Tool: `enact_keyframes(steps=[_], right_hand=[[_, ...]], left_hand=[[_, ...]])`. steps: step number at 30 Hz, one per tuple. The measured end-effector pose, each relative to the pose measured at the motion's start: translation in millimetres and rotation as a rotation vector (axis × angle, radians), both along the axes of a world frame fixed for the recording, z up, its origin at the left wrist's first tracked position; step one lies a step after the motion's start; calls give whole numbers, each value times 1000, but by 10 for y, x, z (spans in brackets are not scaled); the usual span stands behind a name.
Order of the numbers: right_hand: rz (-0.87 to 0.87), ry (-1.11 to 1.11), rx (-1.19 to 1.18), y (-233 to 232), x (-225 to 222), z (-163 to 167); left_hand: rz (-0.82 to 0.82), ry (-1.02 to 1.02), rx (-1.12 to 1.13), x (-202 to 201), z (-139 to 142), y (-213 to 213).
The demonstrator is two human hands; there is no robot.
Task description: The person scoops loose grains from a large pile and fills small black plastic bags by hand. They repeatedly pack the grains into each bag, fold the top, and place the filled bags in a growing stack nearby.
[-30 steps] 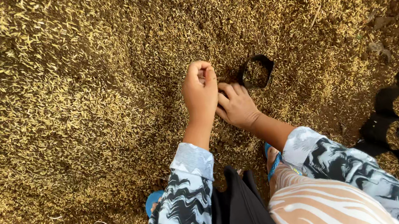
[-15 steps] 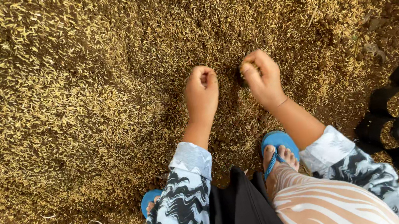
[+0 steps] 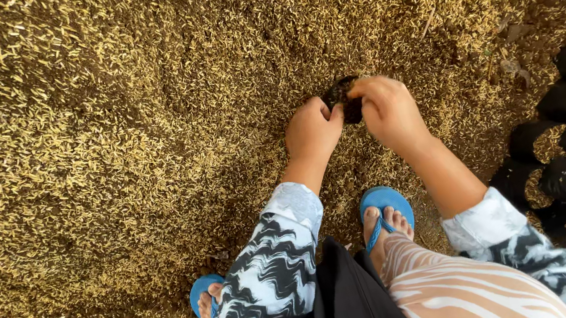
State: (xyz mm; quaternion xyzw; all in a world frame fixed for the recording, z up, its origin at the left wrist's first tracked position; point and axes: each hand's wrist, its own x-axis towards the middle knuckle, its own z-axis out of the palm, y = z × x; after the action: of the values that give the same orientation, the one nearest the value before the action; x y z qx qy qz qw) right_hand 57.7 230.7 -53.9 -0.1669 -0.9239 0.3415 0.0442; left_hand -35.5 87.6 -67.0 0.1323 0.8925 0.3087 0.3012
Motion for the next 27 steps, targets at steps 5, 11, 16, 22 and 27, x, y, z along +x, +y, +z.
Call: enact_keyframes(steps=[5,11,16,22,27], right_hand=[[189,-182,462,-261,183,-108],[306,-383,680,-396,174,-118],[292,-308,461,-182,112,-19],[-264,-7,18,104,144,-156],[-293,-415,-196,169,0,-443]], left_hand=[[-47,187,74,67,-327,29],[-71,284,204,200,-442,-81],[-11,192,135,149,-155,-112],[-71,-96,-90,57,54,-16],[-109,-114,-202,-29,-106,125]])
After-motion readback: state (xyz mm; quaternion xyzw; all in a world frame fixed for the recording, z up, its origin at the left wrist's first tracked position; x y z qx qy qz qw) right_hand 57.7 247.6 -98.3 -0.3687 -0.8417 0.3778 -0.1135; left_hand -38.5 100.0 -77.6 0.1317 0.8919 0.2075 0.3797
